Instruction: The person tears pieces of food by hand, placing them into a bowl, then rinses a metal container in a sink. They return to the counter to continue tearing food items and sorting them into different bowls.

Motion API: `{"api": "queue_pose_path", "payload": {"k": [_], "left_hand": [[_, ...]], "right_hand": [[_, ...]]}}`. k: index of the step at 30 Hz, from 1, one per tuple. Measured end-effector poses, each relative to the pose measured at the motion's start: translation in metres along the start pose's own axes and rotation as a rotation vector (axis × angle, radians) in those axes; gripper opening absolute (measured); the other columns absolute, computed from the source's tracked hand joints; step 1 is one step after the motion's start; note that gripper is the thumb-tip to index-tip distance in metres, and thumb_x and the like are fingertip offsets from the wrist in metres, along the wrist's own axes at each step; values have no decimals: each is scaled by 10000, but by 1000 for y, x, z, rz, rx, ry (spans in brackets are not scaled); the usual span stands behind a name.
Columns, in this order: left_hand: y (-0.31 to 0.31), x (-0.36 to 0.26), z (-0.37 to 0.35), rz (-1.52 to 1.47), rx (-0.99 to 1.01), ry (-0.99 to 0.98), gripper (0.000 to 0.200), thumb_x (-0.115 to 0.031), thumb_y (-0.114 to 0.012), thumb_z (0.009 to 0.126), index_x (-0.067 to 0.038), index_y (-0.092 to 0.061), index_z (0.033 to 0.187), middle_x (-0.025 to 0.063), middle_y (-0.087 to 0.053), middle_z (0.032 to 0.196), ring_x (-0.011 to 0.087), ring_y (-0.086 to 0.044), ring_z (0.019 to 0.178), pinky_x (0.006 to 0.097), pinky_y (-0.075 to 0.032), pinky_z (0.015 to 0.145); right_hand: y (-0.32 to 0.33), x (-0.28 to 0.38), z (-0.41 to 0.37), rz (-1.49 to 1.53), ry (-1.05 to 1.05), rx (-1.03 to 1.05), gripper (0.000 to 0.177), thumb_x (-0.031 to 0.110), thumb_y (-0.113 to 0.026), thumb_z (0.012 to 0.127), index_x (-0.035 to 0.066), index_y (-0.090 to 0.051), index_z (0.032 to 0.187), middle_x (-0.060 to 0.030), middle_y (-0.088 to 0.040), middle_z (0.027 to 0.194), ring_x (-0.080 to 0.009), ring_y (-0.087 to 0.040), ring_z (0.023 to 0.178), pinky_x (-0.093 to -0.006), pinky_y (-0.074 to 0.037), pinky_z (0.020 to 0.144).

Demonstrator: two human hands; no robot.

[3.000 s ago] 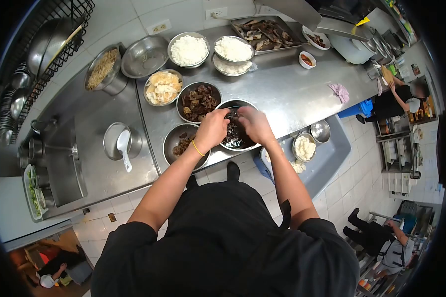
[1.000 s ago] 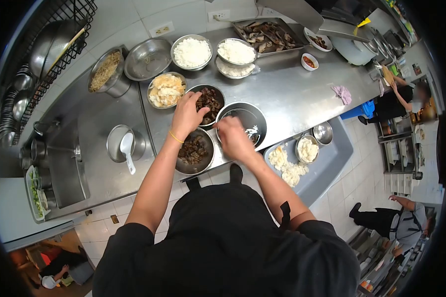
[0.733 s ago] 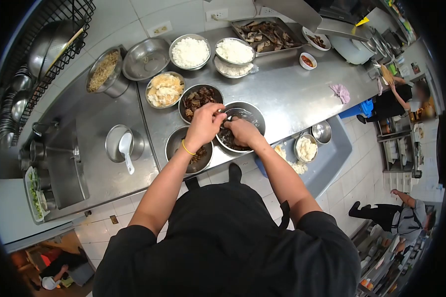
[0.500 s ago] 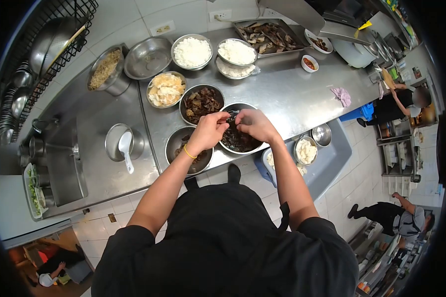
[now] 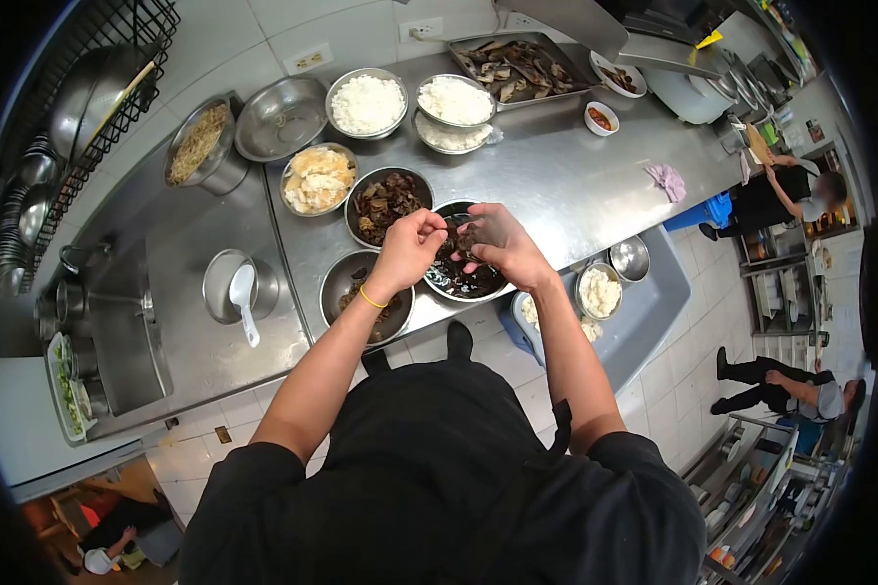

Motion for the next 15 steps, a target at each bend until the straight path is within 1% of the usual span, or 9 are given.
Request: {"api": "queue_pose_path", "payload": {"k": [4,6,7,9,10,11,13,14,15], "left_hand": [[7,-4,0,-88,53,87,132,-51,-631,915,6,-594,1028,15,-627,836,67,-581,667,218,-510,596],[8,-4,-1,-260,61,173,153,-53,-635,916,4,-583,1048,17,-631,841,80,-602,685,213,-516,607],[8,-4,-2,-261,60,172,153,-53,-635,916,4,-583,1048,17,-631,841,80,-602,685,213,-516,607],[8,-4,-4,-412,46,195,160,-48,-646,910,-4,-583,1050,22,-633,844,92,-618,694,211,-521,616],[8,-4,-4,-414,43,195,160,-48,-646,910,-4,-583,1050,22,-633,844,92,-618,694,211,-521,616],[8,-3,-5,-444,-1,210,145,-35,-651,901,5,-591,1027,33,-640,832,95,-615,673,212,-515,599],[6,-4,-6,-475,-46,225,129,-22,-655,893,13,-598,1003,43,-646,819,97,-613,653,214,-509,583],[5,-4,-7,-471,-77,229,137,-24,-664,887,14,-599,1002,49,-651,824,99,-615,659,212,-509,587],[4,-5,-8,-469,-108,233,145,-27,-673,882,15,-600,1001,55,-656,830,101,-618,665,211,-510,590]], "right_hand": [[2,-5,3,-235,-47,-63,512,-104,-550,839,59,-409,1303,-166,-559,1110,-287,-626,1001,-341,-564,745],[2,-4,3,-743,-131,-82,404,2,-643,854,48,-501,1229,-158,-589,1108,-248,-614,1026,-350,-552,766],[-1,-5,2,-744,-130,-81,404,2,-643,854,48,-501,1229,-158,-589,1108,-248,-614,1026,-350,-552,766],[-10,-1,-1,-1085,246,-114,300,99,-697,853,29,-580,1120,-140,-604,1151,-198,-603,1008,-358,-539,803],[-12,0,1,-1110,350,-156,299,168,-727,848,21,-607,1080,-115,-647,1092,-180,-615,913,-356,-523,817],[-13,1,2,-1111,350,-153,299,168,-727,848,21,-607,1080,-115,-647,1092,-180,-615,913,-356,-523,817],[-24,12,0,-923,54,-206,309,168,-745,843,16,-614,1077,-92,-676,920,-171,-620,785,-323,-516,734],[-30,12,0,-923,55,-205,309,168,-745,843,16,-614,1077,-92,-676,920,-171,-620,785,-323,-516,734],[-35,13,-1,-851,121,-260,283,157,-745,838,7,-627,1048,-103,-679,861,-178,-625,723,-319,-520,693]]}}
Point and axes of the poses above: each hand's wrist, its own z-axis towards the middle knuckle, its own y-axis out of the back of the hand, x = y × z, the point moved 2 cm from there along z, towards the middle knuckle
